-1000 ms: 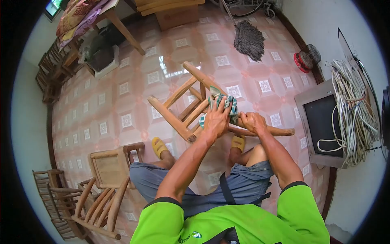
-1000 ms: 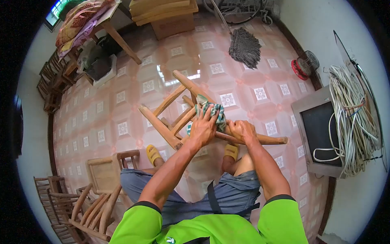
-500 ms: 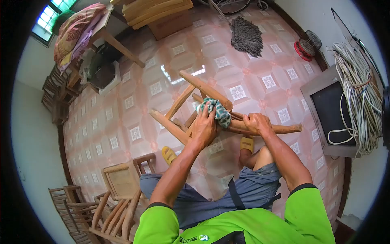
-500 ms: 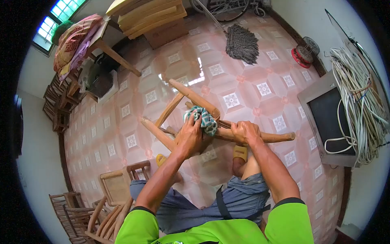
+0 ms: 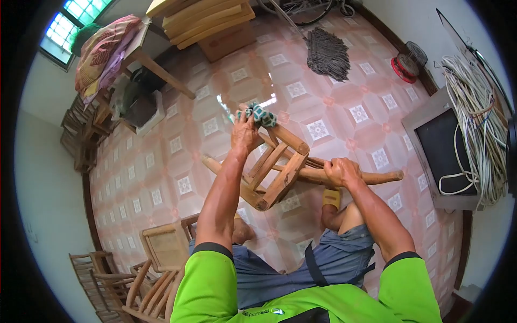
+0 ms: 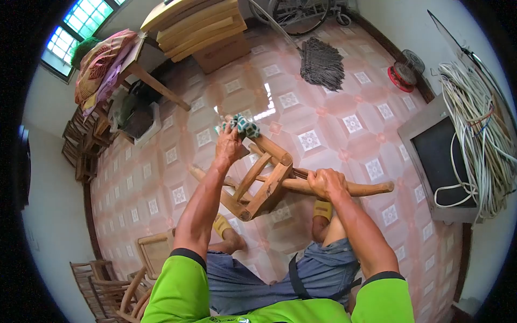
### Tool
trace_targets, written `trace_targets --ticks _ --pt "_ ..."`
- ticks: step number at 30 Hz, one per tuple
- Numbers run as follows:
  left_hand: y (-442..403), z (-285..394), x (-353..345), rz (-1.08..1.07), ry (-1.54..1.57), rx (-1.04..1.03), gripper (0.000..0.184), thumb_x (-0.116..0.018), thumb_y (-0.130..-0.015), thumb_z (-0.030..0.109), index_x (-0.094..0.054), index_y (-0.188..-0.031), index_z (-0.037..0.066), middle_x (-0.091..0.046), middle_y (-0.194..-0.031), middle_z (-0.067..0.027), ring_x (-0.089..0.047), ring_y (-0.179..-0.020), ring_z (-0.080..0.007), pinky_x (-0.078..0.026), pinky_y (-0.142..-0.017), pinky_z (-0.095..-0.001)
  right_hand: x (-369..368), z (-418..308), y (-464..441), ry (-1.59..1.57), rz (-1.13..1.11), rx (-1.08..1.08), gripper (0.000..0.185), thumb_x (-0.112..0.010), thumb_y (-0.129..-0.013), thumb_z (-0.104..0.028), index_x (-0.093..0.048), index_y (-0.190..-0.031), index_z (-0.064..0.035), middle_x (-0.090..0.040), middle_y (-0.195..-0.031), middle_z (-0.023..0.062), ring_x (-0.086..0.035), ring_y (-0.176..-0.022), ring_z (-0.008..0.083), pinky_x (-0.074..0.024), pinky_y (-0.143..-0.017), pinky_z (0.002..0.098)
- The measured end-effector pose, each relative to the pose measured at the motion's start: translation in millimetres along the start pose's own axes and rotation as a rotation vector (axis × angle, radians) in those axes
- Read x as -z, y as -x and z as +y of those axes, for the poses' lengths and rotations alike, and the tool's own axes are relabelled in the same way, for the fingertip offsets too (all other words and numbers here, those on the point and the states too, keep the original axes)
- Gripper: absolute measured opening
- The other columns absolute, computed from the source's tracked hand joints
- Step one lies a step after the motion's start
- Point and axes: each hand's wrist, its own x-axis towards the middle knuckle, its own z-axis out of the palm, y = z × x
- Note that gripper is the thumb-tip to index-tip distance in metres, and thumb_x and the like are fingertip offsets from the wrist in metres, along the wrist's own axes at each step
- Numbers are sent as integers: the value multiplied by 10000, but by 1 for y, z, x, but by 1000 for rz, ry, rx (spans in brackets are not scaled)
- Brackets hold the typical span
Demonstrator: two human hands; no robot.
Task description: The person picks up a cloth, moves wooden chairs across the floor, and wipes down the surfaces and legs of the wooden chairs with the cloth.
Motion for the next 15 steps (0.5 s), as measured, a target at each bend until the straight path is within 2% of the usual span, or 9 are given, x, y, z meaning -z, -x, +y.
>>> trace_targets --ticks 1,2,4,6,7,10,11,15 --pt "8 5 3 -104 94 49 448 -586 -947 174 -593 -1387 88 -411 -1574 -188 -388 -1425 -458 -332 -1203 -482 -2 -1 0 11 7 6 539 -447 -969 -457 -772 -1028 -31 -714 -996 287 -689 -988 458 -526 -941 509" --pt "12 -19 -36 164 -85 -238 443 -567 -923 114 -610 -1365 112 -427 -1567 -164 -461 -1365 -448 -381 -1161 -497 -2 -2 -1 10 2 10 539 -447 -969 -457 -772 -1028 -31 -714 -996 287 -689 -988 458 -526 -941 509" --pt "33 -22 -26 183 -194 -440 463 -575 -870 48 -641 -1322 120 -444 -1561 -142 -501 -1328 -421 -445 -1094 -493 1 -2 0 6 -6 4 539 -451 -968 -463 -773 -1027 -34 -715 -996 285 -690 -991 457 -526 -943 509" --pt "52 -33 -4 3 -95 -308 439 -593 -821 4 -681 -1239 102 -462 -1554 -123 -525 -1306 -393 -480 -1045 -485 1 -3 2 17 -6 -4 540 -451 -968 -464 -775 -1022 -36 -715 -996 284 -690 -991 458 -526 -943 511" --pt "57 -35 4 24 -183 -360 400 -602 -810 -14 -707 -1179 98 -477 -1544 -115 -531 -1308 -368 -493 -1027 -464 2 -4 1 27 7 -10 541 -451 -968 -466 -776 -1016 -37 -715 -996 283 -690 -992 459 -526 -943 512" --pt "70 -43 14 -30 -118 -353 402 -608 -807 -18 -716 -1170 117 -490 -1533 -114 -551 -1280 -369 -504 -1014 -460 -4 1 -2 20 20 8 542 -449 -972 -463 -778 -1001 -34 -715 -985 286 -692 -982 462 -529 -936 516" --pt "79 -47 19 -62 -98 -333 430 -642 -804 -2 -707 -1212 116 -504 -1515 -131 -564 -1263 -377 -504 -1017 -460 -3 0 -3 15 24 9 542 -449 -972 -463 -778 -1001 -34 -715 -985 286 -692 -982 462 -529 -936 516" --pt "125 -81 44 -37 -36 -309 461 -680 -805 28 -690 -1261 96 -526 -1483 -153 -567 -1264 -388 -497 -1036 -455 -5 2 -3 11 16 13 541 -444 -978 -451 -774 -996 -21 -710 -983 295 -694 -970 465 -532 -928 515"
